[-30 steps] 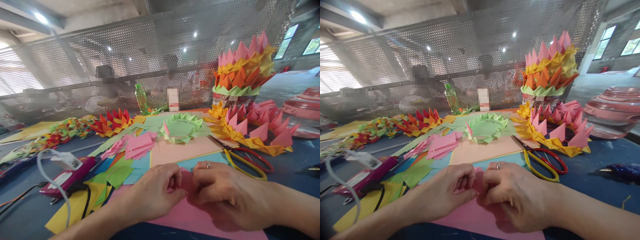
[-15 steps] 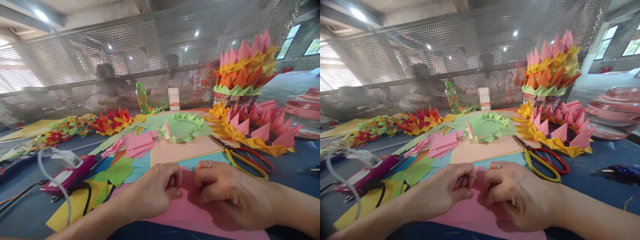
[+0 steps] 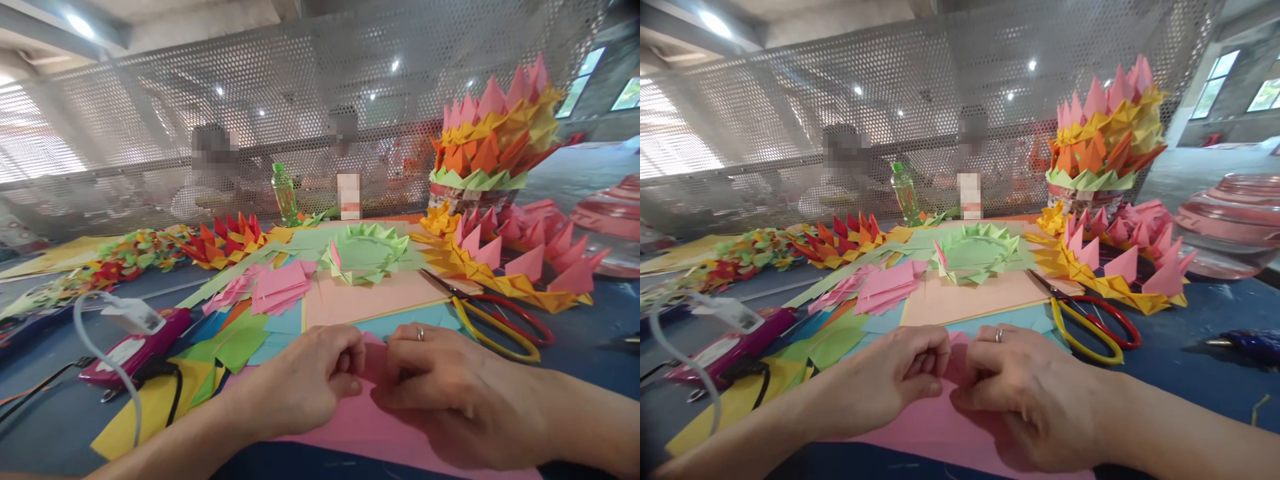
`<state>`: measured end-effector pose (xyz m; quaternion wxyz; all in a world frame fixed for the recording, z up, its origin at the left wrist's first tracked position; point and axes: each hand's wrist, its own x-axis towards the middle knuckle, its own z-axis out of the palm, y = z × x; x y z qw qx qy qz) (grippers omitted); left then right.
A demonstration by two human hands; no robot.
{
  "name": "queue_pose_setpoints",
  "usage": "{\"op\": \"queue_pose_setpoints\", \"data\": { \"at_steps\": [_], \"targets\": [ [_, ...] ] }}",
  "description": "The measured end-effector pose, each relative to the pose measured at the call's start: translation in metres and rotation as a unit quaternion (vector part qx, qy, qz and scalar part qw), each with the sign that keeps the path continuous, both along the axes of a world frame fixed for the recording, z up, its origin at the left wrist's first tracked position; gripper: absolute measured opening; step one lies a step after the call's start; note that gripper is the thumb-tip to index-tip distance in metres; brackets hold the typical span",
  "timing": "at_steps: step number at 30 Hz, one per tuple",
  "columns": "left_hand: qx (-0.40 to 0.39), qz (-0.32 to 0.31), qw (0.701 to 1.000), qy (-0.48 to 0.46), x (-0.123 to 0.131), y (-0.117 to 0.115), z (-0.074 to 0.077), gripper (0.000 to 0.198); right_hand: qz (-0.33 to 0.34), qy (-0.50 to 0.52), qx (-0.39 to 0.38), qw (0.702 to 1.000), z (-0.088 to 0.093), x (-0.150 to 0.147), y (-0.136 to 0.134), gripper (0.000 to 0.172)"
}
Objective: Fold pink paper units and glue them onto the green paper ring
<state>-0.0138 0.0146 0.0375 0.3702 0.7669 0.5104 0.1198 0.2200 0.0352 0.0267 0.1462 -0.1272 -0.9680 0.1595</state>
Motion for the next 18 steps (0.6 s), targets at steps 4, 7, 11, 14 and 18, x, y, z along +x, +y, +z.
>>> {"op": "queue_pose_setpoints", "data": {
  "at_steps": [4,7,11,14,18],
  "targets": [
    [-0.011,-0.008,1.0,-0.005,-0.001,0.001,0.002,0.012,-0.001,0.045,-0.004,0.999,-0.005,0.004,0.003,0.021],
    [-0.009,-0.012,1.0,-0.003,-0.002,0.001,0.002,0.012,-0.015,0.07,0.013,0.997,-0.008,0.006,0.007,0.009],
    [-0.011,-0.011,1.0,0.01,-0.002,-0.001,0.004,0.011,-0.072,0.069,0.032,0.994,-0.005,0.009,0.012,0.039],
    [-0.012,-0.006,1.0,0.013,-0.001,-0.002,0.006,0.011,-0.079,0.062,0.014,0.995,-0.004,0.009,0.015,0.049],
    [-0.008,-0.007,1.0,0.006,-0.002,-0.003,0.007,0.01,-0.083,0.068,-0.005,0.994,-0.009,0.008,0.02,0.031]
  ]
}}
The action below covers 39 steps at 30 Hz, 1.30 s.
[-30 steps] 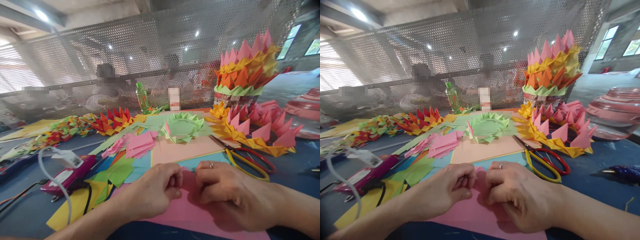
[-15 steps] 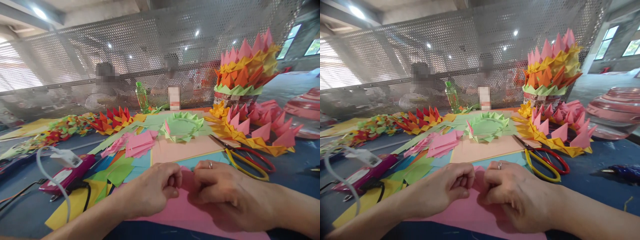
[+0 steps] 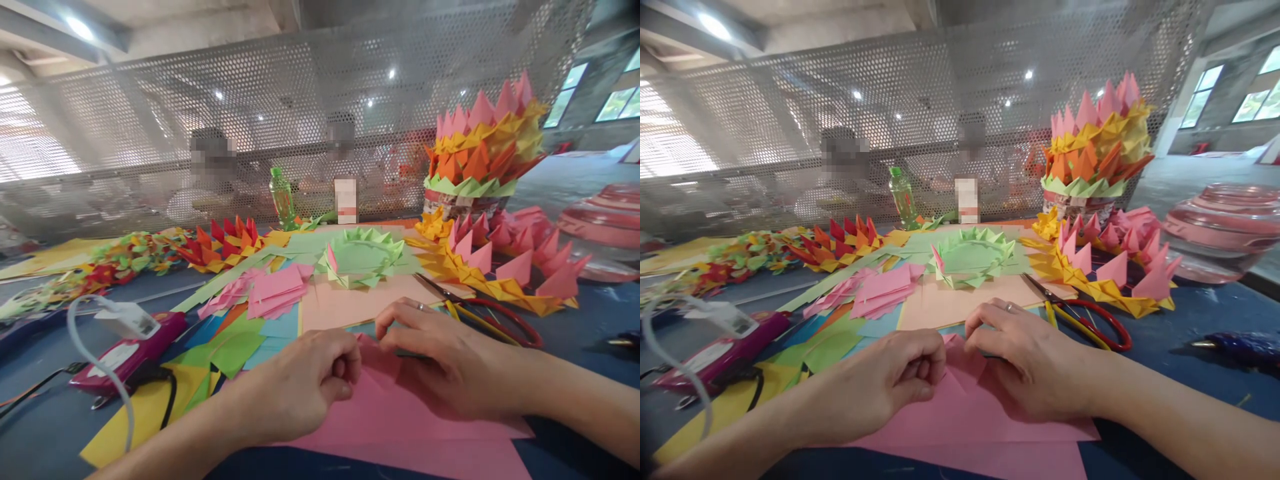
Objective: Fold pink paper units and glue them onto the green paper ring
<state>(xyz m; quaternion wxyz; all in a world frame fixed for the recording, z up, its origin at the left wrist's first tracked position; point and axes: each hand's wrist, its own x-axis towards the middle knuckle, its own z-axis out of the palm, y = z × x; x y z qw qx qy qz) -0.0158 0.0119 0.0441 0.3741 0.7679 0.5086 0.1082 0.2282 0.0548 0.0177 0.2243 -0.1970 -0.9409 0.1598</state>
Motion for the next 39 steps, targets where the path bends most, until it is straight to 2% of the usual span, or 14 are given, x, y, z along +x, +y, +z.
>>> {"op": "queue_pose_setpoints", "data": {
  "at_steps": [5,8,11,14,17,20,24,26,29,33,36,39],
  "targets": [
    [0.011,-0.01,1.0,-0.008,-0.002,-0.001,-0.005,0.012,0.005,0.026,0.03,0.999,-0.007,-0.003,0.004,0.013],
    [0.033,-0.005,0.999,-0.014,0.0,-0.004,-0.007,0.012,0.002,0.043,0.086,0.995,-0.006,-0.003,0.003,0.015],
    [0.143,-0.027,0.989,0.0,0.003,-0.008,-0.006,0.011,0.006,0.028,0.178,0.984,-0.003,-0.002,-0.001,0.025],
    [0.29,-0.099,0.95,0.06,0.005,-0.011,-0.006,0.014,0.015,-0.002,0.274,0.962,-0.001,-0.002,-0.007,0.032],
    [0.37,-0.145,0.91,0.115,0.006,-0.011,-0.008,0.022,0.03,0.004,0.325,0.945,0.001,-0.004,-0.014,0.034],
    [0.404,-0.167,0.89,0.133,0.007,-0.01,-0.01,0.025,0.051,-0.014,0.302,0.952,0.001,-0.006,-0.017,0.03],
    [0.375,-0.184,0.897,0.142,0.009,-0.01,-0.007,0.024,0.045,-0.044,0.17,0.983,-0.003,-0.006,-0.013,0.007],
    [0.382,-0.188,0.894,0.138,0.008,-0.011,-0.004,0.024,0.04,-0.027,0.133,0.99,-0.005,-0.005,-0.012,0.005],
    [0.45,-0.189,0.866,0.109,0.006,-0.014,-0.005,0.027,0.047,0.003,0.153,0.987,-0.003,-0.001,-0.014,0.007],
    [0.536,-0.15,0.83,0.011,0.005,-0.011,-0.013,0.024,0.059,0.051,0.257,0.963,0.005,0.004,-0.023,0.013],
    [0.513,-0.143,0.846,0.027,0.006,-0.007,-0.016,0.025,0.053,0.045,0.264,0.962,0.005,0.003,-0.024,0.015],
    [0.414,-0.172,0.89,0.088,0.006,-0.005,-0.015,0.024,0.027,0.022,0.182,0.983,-0.002,-0.002,-0.019,0.012]
  ]
}}
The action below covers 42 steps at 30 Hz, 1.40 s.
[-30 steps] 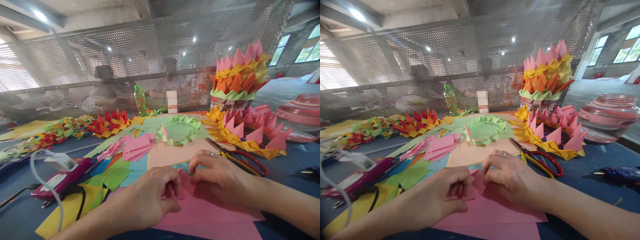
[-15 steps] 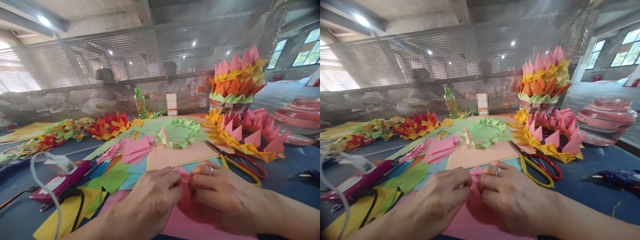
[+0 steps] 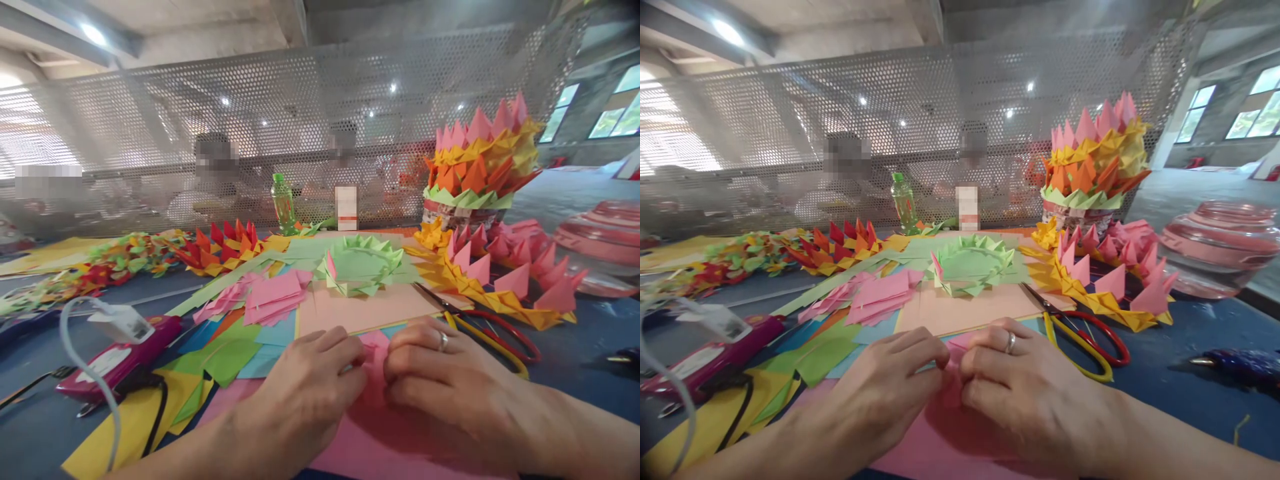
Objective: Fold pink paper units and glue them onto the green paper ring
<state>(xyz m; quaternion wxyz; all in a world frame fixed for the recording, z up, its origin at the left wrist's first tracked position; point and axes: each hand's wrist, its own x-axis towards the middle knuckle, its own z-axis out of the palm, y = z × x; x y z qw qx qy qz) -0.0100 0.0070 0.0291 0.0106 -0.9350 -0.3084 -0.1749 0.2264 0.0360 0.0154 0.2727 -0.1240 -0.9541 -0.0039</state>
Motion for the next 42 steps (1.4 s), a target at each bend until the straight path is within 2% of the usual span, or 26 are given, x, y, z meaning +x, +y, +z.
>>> {"op": "queue_pose_setpoints", "data": {
  "at_steps": [3,8,13,18,23,31,38,42],
  "targets": [
    [-0.064,0.009,0.998,0.022,0.0,-0.002,0.003,0.02,-0.016,-0.011,-0.074,0.997,-0.008,-0.005,0.004,0.008],
    [-0.077,-0.015,0.996,0.046,-0.002,-0.004,0.003,0.014,-0.005,0.003,-0.215,0.977,-0.006,-0.006,0.009,0.005],
    [-0.098,-0.015,0.993,0.061,-0.007,-0.006,0.001,0.023,-0.028,0.023,-0.323,0.946,-0.004,-0.004,0.017,0.009],
    [-0.087,-0.003,0.994,0.066,-0.006,-0.01,0.003,0.027,-0.1,0.04,-0.333,0.937,-0.012,-0.009,0.015,0.017],
    [-0.074,-0.006,0.992,0.097,-0.005,-0.01,0.002,0.024,-0.166,0.039,-0.309,0.936,-0.014,-0.016,0.008,0.017],
    [-0.068,-0.028,0.991,0.109,-0.004,-0.011,0.003,0.021,-0.195,0.043,-0.32,0.926,-0.014,-0.021,0.009,0.021],
    [-0.082,-0.019,0.99,0.114,-0.002,-0.013,0.009,0.023,-0.198,0.036,-0.316,0.927,-0.015,-0.021,0.008,0.022],
    [-0.093,-0.016,0.989,0.116,-0.004,-0.012,0.008,0.023,-0.2,0.037,-0.31,0.929,-0.013,-0.022,0.007,0.018]
  ]
}}
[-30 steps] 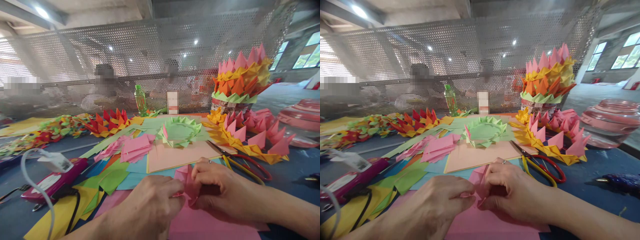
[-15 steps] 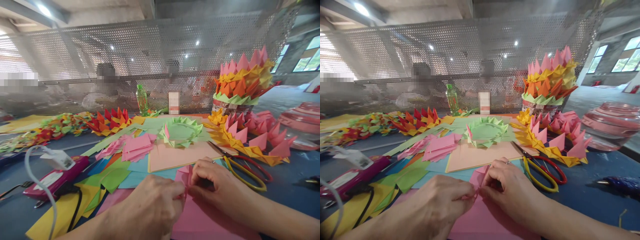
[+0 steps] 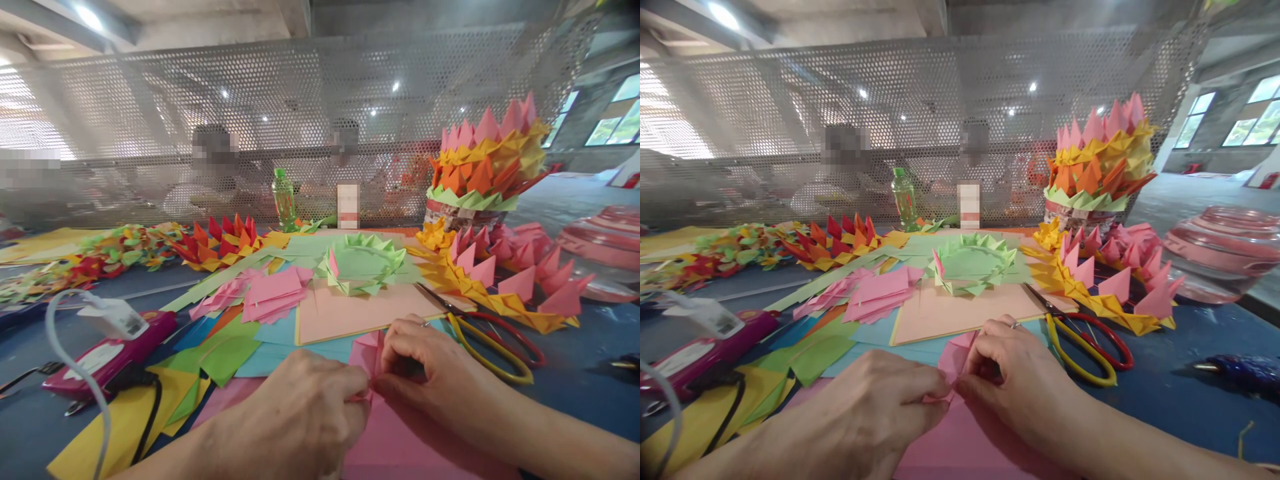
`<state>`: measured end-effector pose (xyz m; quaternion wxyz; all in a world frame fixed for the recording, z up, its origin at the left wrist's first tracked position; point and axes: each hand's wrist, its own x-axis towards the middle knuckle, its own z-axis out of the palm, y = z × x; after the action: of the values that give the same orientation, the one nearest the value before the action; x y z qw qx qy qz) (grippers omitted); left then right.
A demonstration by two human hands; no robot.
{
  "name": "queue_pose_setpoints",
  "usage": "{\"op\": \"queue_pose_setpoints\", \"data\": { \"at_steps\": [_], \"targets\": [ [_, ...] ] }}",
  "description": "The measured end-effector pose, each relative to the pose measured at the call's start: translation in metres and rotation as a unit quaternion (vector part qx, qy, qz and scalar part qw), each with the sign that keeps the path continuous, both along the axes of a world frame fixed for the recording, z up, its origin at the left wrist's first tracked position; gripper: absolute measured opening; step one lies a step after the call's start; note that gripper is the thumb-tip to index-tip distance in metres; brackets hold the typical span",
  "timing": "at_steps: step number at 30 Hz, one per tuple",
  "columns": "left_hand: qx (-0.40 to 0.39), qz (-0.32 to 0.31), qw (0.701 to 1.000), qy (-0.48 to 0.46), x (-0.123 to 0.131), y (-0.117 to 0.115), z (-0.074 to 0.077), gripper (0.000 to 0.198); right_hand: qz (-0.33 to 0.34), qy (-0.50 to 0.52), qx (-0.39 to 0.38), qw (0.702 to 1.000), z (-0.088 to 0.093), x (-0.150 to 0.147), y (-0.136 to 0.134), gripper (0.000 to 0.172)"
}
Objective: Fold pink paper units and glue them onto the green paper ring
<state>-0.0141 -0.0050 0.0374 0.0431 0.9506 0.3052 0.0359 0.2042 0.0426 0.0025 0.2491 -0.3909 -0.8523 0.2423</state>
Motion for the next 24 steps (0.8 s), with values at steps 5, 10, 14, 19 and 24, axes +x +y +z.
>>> {"op": "queue_pose_setpoints", "data": {
  "at_steps": [5,10,14,19,24],
  "targets": [
    [-0.008,0.024,0.999,-0.021,-0.002,0.0012,-0.0009,0.029,-0.002,0.004,0.013,1.0,-0.0009,-0.0008,0.0,0.017],
    [-0.025,0.008,0.999,-0.037,-0.0029,0.0059,0.0032,0.034,0.0,0.015,0.018,1.0,-0.005,0.0002,0.0016,0.017],
    [-0.01,-0.007,1.0,-0.016,-0.0033,0.0087,0.0012,0.029,-0.003,0.013,0.01,1.0,-0.0056,0.0008,0.0006,0.015],
    [0.017,0.003,0.999,-0.026,0.0005,0.0058,-0.003,0.025,0.0,0.007,0.024,1.0,-0.0069,0.0021,0.0005,0.015],
    [0.015,0.024,0.999,-0.025,0.0035,0.0022,-0.0014,0.023,-0.002,0.005,0.025,1.0,-0.0048,0.0008,0.0016,0.015]
  ]
}}
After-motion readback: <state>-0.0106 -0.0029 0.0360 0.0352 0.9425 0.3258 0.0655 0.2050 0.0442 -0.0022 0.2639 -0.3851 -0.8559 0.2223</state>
